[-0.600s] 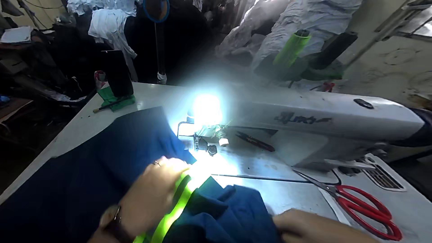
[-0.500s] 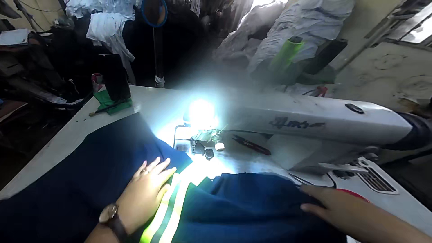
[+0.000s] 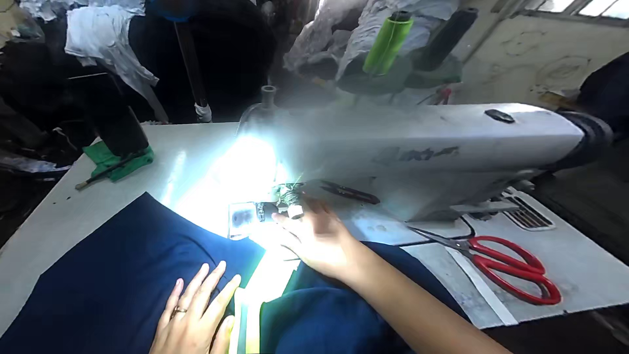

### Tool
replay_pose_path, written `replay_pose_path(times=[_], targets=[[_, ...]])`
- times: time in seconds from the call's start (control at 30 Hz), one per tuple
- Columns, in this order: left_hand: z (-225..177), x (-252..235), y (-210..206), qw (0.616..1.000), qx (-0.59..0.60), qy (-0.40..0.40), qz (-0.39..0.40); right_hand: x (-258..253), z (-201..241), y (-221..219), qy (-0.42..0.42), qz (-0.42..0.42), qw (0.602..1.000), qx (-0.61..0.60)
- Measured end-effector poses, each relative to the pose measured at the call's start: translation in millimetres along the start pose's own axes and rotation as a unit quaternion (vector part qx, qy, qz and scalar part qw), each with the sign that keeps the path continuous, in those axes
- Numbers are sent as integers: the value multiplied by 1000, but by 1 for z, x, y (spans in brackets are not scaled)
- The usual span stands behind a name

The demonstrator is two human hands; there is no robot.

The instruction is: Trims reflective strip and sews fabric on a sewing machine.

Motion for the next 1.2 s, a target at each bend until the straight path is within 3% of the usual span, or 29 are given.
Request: replay_pose_path(times=[0.07, 0.3, 0.37, 0.47, 0.53, 0.63, 0.73, 0.8, 0.9, 0.97, 1.03, 1.1, 1.13, 1.2], targets=[[0, 0, 0, 1000, 0, -4, -3, 5, -1, 1, 27, -47, 998, 16], [0, 0, 1, 1000, -4, 3, 13, -32, -4, 19, -45, 96, 994, -40], [3, 1, 3, 1000, 14, 3, 18, -25, -5, 22, -23, 72, 996, -47], [5, -2, 15, 997, 75, 3, 21, 21, 0, 31, 1, -68, 995, -77], [2, -12, 27, 995, 91, -11, -37, 63, 6, 26, -4, -143, 982, -126], [11, -38, 22, 987, 42, -73, -133, 115, 8, 15, -74, -88, 977, -182], [36, -43, 4, 997, -25, -9, -72, 140, -23, -13, -108, -64, 985, -120], [40, -29, 4, 995, -43, 43, -77, 146, -47, -19, -99, -42, 992, -73], [23, 3, 10, 993, -51, 102, -19, 147, -58, -14, -74, -2, 993, -91], [9, 10, 16, 991, -45, 124, 9, 141, -49, -8, -85, -20, 989, -118], [-1, 3, 21, 993, -45, 85, -69, 132, -33, -5, -87, -62, 986, -126], [-7, -20, 18, 984, -62, -20, -165, 122, -20, -13, -74, -71, 990, -95], [-9, -34, 14, 982, -50, -76, -165, 118, -15, -18, -72, -63, 993, -75], [-12, -59, 6, 991, 5, -127, -52, 112, -13, -26, -78, -59, 994, -40]])
Point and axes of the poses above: each hand's wrist, its own x-axis away from the middle knuckle, its own y-axis out of the back of the hand, z = x × y, the point moved 4 cm from there along -x, towards the middle knuckle, and after that the axes turned 3 degrees about -y, right-handed, at the moved point
